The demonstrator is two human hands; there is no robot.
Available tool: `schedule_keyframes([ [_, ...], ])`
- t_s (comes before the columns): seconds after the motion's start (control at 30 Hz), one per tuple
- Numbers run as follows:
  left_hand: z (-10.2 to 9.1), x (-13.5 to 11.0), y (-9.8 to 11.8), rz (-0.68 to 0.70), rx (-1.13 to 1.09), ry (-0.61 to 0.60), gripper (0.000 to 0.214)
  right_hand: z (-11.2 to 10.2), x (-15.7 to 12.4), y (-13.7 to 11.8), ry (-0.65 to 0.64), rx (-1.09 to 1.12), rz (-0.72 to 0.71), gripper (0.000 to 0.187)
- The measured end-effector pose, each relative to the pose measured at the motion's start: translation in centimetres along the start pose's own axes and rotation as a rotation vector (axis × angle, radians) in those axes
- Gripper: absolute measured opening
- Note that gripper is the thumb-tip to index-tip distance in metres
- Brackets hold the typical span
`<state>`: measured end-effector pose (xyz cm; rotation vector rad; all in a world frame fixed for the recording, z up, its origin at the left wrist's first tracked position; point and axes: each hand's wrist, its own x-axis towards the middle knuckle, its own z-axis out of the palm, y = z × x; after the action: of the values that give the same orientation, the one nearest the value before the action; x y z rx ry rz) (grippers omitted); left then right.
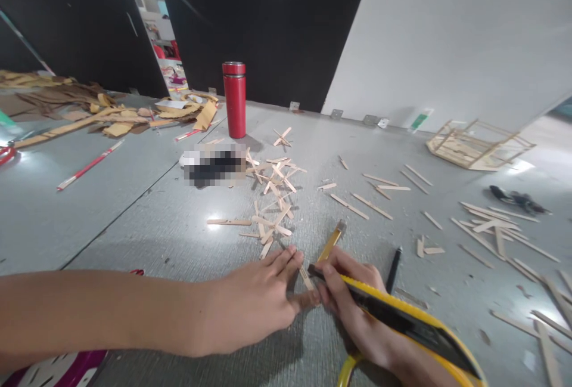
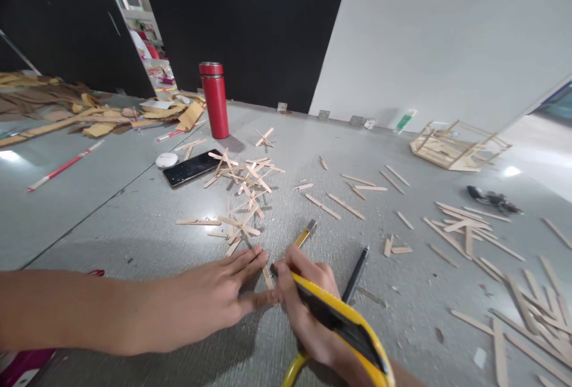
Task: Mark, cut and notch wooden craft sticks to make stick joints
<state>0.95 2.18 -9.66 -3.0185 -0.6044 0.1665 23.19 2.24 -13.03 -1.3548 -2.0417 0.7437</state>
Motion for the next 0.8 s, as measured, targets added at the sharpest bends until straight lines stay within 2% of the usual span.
schedule_keyframes([
  [0.17, 0.3, -0.1, 0.0, -0.003, 0.016, 0.060, 0.069, 0.2, 0.4, -0.3, -0.026, -0.016, -0.022, 0.040],
  [0.4, 0.7, 0.1, -0.1, 0.002, 0.020, 0.100, 0.091, -0.1, 0.6, -0.8, -0.015, -0.051, -0.056, 0.035],
  [0.57, 1.1, 0.1, 0.1, 0.005, 0.064, 0.142, 0.078, 0.3, 0.6, -0.8, 0.013, -0.064, -0.082, 0.033],
  [0.8, 1.3, 0.2, 0.3, 0.025, 0.130, 0.159, 0.074, -0.2, 0.9, -1.5, -0.024, -0.065, -0.094, 0.031],
])
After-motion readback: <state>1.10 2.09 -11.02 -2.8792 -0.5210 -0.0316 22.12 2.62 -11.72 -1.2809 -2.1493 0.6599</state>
